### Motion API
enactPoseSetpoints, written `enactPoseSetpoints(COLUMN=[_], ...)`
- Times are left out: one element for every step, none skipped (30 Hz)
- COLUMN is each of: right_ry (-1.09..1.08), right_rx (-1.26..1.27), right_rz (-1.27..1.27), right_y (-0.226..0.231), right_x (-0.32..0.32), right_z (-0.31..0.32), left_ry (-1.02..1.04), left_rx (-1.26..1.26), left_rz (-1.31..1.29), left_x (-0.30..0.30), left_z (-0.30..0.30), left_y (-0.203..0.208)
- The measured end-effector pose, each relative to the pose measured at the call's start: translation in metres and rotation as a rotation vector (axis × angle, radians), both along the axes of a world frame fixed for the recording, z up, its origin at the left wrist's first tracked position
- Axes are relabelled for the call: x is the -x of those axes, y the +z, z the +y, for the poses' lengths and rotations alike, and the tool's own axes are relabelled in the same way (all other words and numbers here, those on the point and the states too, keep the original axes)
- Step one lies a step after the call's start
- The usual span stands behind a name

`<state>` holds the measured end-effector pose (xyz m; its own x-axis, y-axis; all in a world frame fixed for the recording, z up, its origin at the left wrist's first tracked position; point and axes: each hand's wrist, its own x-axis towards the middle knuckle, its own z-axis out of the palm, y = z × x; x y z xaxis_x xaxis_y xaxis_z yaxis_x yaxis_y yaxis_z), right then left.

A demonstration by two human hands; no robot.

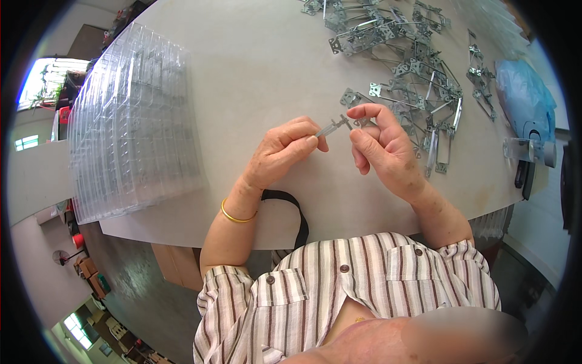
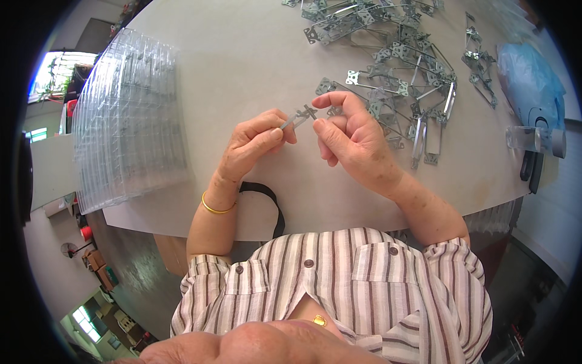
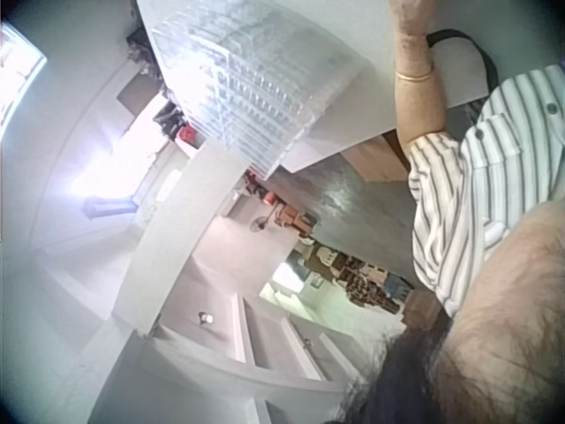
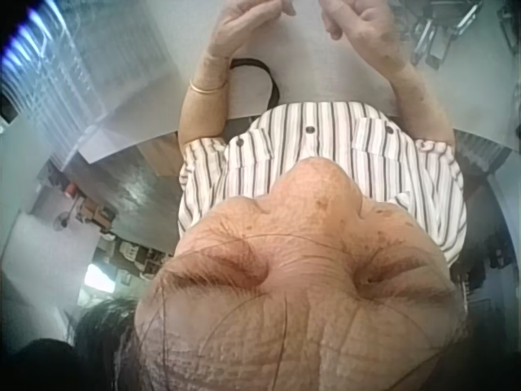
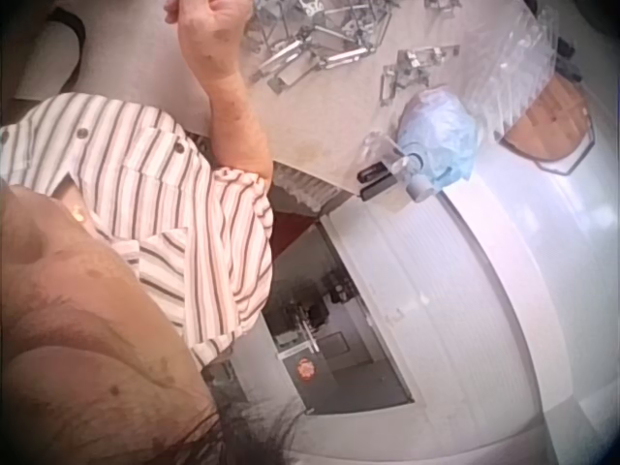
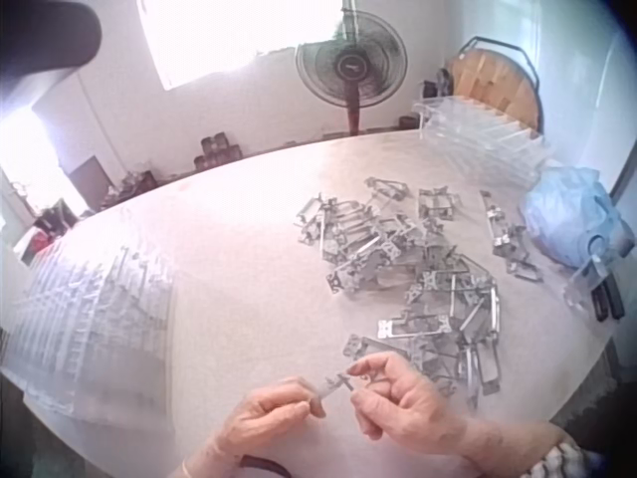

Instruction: The person assembles metal brackets and other metal parts by hand, then places the assembled components into a plastic organizational tray.

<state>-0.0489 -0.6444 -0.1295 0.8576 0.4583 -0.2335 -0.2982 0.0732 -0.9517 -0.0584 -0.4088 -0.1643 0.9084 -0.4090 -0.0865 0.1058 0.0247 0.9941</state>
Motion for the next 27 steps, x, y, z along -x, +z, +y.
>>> enactPoseSetpoints(right_ry=[-0.001, 0.000, -0.001, -0.002, 0.013, 0.031, 0.031, 0.043, 0.056, 0.056, 0.061, 0.064, 0.063, 0.079, 0.095, 0.095, 0.113, 0.135, 0.138, 0.143, 0.144, 0.143, 0.117, 0.091, 0.091, 0.063, 0.033], right_rx=[0.001, 0.008, 0.016, 0.017, -0.015, -0.049, -0.049, -0.073, -0.098, -0.097, -0.112, -0.126, -0.125, -0.117, -0.111, -0.110, -0.086, -0.063, -0.063, -0.036, -0.006, -0.005, 0.003, 0.009, 0.009, 0.003, -0.002], right_rz=[0.000, -0.004, -0.008, -0.008, 0.021, 0.050, 0.050, 0.118, 0.186, 0.185, 0.225, 0.268, 0.269, 0.269, 0.269, 0.270, 0.264, 0.257, 0.257, 0.238, 0.221, 0.223, 0.219, 0.214, 0.216, 0.189, 0.162], right_y=[0.000, 0.000, 0.000, -0.002, -0.004, -0.005, -0.006, -0.006, -0.006, -0.006, -0.006, -0.006, -0.007, -0.008, -0.009, -0.008, -0.007, -0.005, -0.004, -0.002, -0.001, 0.000, 0.001, 0.001, -0.001, -0.003, -0.004], right_x=[0.000, -0.001, -0.002, -0.003, -0.005, -0.005, -0.006, -0.007, -0.008, -0.008, -0.008, -0.008, -0.009, -0.011, -0.012, -0.012, -0.012, -0.013, -0.013, -0.014, -0.014, -0.013, -0.013, -0.012, -0.012, -0.013, -0.013], right_z=[0.000, -0.001, -0.001, -0.002, -0.003, -0.003, -0.003, -0.003, -0.002, -0.002, -0.003, -0.003, -0.004, -0.006, -0.007, -0.007, -0.008, -0.008, -0.009, -0.009, -0.010, -0.010, -0.011, -0.011, -0.011, -0.010, -0.010], left_ry=[-0.021, -0.042, -0.044, -0.056, -0.067, -0.067, -0.072, -0.076, -0.075, -0.090, -0.104, -0.104, -0.126, -0.148, -0.148, -0.164, -0.180, -0.177, -0.182, -0.187, -0.187, -0.201, -0.215, -0.216, -0.232, -0.249, -0.251], left_rx=[-0.020, -0.040, -0.039, -0.043, -0.046, -0.046, -0.050, -0.053, -0.053, -0.062, -0.071, -0.070, -0.084, -0.097, -0.096, -0.087, -0.077, -0.078, -0.088, -0.099, -0.096, -0.100, -0.104, -0.104, -0.104, -0.104, -0.103], left_rz=[-0.057, -0.114, -0.114, -0.116, -0.118, -0.118, -0.120, -0.123, -0.123, -0.167, -0.210, -0.209, -0.211, -0.213, -0.212, -0.204, -0.196, -0.196, -0.204, -0.212, -0.210, -0.218, -0.225, -0.223, -0.202, -0.181, -0.180], left_x=[0.000, -0.001, -0.001, 0.000, 0.000, 0.000, 0.000, 0.000, -0.001, -0.001, -0.001, -0.001, -0.001, -0.001, -0.001, 0.000, 0.000, 0.001, 0.001, 0.002, 0.002, 0.002, 0.002, 0.002, 0.002, 0.002, 0.001], left_z=[-0.001, -0.002, -0.003, -0.004, -0.004, -0.004, -0.004, -0.004, -0.004, -0.004, -0.004, -0.003, -0.003, -0.003, -0.004, -0.004, -0.005, -0.004, -0.004, -0.003, -0.004, -0.005, -0.005, -0.006, -0.006, -0.005, -0.005], left_y=[0.000, 0.001, 0.001, 0.002, 0.002, 0.002, 0.002, 0.002, 0.001, -0.001, -0.002, -0.002, -0.001, 0.000, 0.002, 0.005, 0.006, 0.006, 0.005, 0.005, 0.004, 0.004, 0.004, 0.004, 0.005, 0.006, 0.005])
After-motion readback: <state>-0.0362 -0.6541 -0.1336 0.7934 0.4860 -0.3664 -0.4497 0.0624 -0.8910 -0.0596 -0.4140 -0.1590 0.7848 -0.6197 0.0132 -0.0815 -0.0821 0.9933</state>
